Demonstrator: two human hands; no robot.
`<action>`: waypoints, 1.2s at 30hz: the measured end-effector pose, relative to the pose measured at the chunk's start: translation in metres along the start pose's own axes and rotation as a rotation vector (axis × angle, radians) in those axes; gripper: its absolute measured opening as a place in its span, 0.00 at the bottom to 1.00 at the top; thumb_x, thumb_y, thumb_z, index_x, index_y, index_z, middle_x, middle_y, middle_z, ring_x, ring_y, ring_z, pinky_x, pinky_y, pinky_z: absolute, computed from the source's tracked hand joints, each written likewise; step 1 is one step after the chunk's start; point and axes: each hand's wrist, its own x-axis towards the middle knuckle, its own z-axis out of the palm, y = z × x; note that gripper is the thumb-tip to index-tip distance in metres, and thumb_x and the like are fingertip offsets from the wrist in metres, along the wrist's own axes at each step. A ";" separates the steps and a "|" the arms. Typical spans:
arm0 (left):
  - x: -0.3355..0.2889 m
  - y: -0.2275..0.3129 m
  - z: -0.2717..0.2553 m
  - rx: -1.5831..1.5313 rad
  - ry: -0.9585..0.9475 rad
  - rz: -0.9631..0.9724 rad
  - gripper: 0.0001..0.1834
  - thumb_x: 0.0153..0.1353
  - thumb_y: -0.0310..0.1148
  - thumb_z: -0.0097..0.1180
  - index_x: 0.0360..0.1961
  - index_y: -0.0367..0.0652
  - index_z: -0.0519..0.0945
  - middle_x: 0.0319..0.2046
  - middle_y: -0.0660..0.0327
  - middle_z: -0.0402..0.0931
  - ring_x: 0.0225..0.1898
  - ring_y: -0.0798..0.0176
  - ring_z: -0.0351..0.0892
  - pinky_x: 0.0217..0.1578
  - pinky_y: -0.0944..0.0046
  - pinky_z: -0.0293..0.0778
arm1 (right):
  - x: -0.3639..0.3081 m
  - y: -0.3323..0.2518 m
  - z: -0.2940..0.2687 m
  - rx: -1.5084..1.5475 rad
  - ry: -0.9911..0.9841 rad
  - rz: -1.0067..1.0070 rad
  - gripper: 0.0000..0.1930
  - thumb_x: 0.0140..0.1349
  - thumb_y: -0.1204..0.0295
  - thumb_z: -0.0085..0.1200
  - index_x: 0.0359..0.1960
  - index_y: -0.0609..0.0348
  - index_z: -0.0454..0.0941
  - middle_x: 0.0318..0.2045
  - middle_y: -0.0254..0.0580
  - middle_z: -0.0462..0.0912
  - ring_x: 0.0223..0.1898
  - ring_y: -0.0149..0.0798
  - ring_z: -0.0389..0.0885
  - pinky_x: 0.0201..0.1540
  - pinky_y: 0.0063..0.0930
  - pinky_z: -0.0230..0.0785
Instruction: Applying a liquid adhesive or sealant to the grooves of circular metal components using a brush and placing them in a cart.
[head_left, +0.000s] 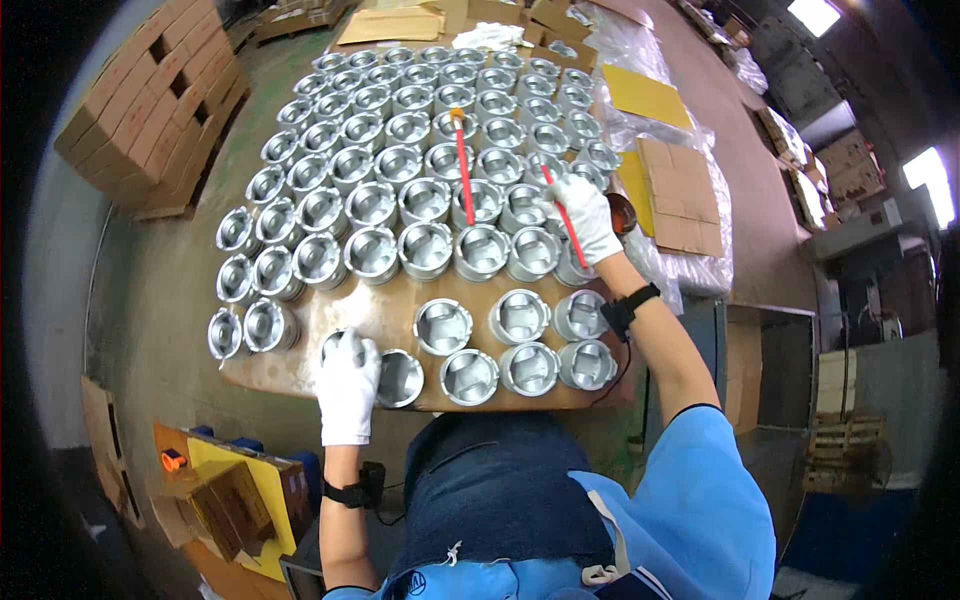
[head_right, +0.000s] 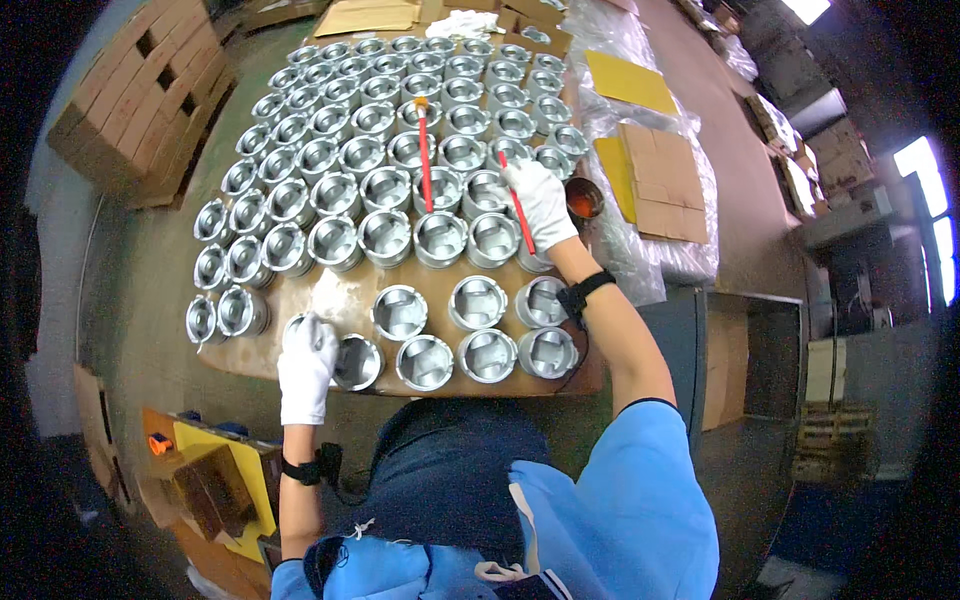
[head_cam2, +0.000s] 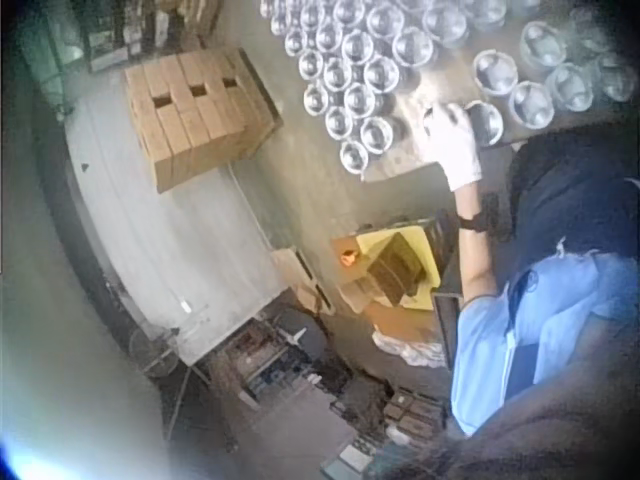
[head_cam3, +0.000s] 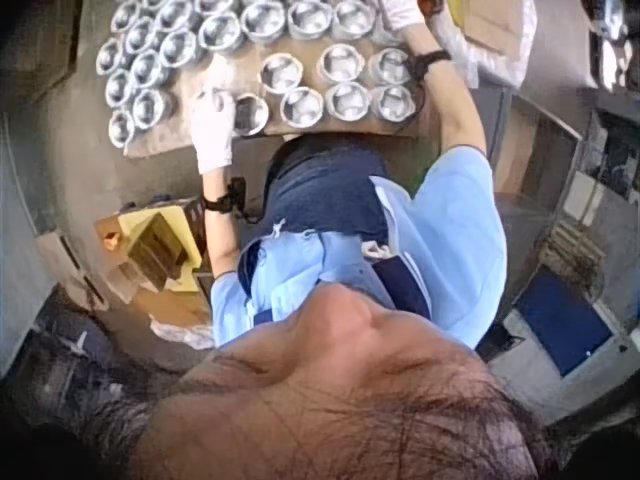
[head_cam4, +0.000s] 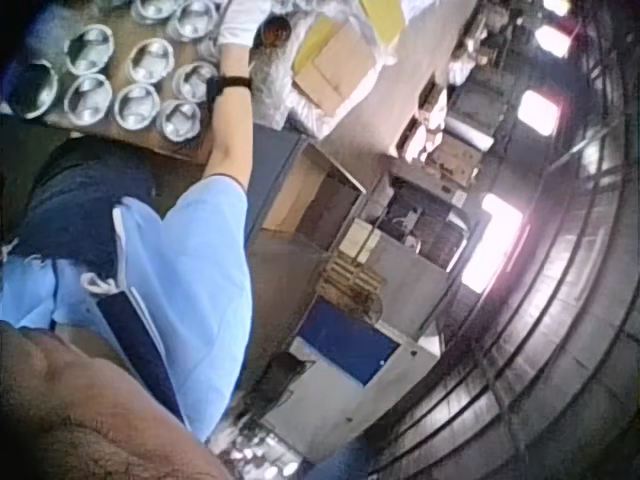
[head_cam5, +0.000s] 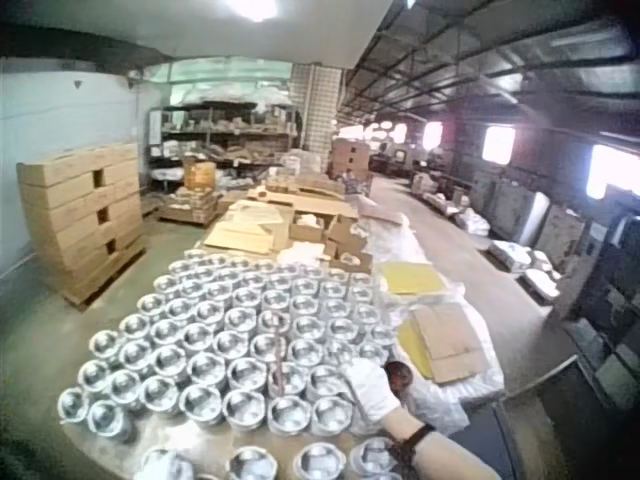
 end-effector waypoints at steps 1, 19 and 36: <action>-0.002 0.000 -0.002 0.030 -0.077 -0.062 0.16 0.61 0.42 0.55 0.41 0.40 0.80 0.29 0.49 0.80 0.33 0.46 0.80 0.36 0.48 0.75 | -0.004 -0.005 -0.020 0.096 0.058 0.149 0.12 0.59 0.59 0.57 0.32 0.55 0.76 0.28 0.49 0.78 0.30 0.51 0.78 0.32 0.43 0.69; 0.011 -0.019 -0.007 -1.027 -0.158 -0.609 0.18 0.59 0.29 0.61 0.51 0.35 0.78 0.42 0.62 0.81 0.40 0.69 0.80 0.44 0.66 0.77 | -0.135 0.124 -0.034 0.950 0.181 1.305 0.28 0.66 0.42 0.47 0.30 0.56 0.83 0.17 0.26 0.72 0.16 0.20 0.64 0.20 0.15 0.58; 0.013 0.135 0.029 -2.332 -0.263 -1.131 0.24 0.68 0.45 0.52 0.58 0.40 0.68 0.54 0.54 0.74 0.52 0.57 0.77 0.54 0.55 0.76 | -0.071 -0.099 -0.118 1.291 -0.036 1.014 0.25 0.68 0.51 0.49 0.27 0.62 0.82 0.23 0.35 0.82 0.26 0.26 0.78 0.31 0.20 0.67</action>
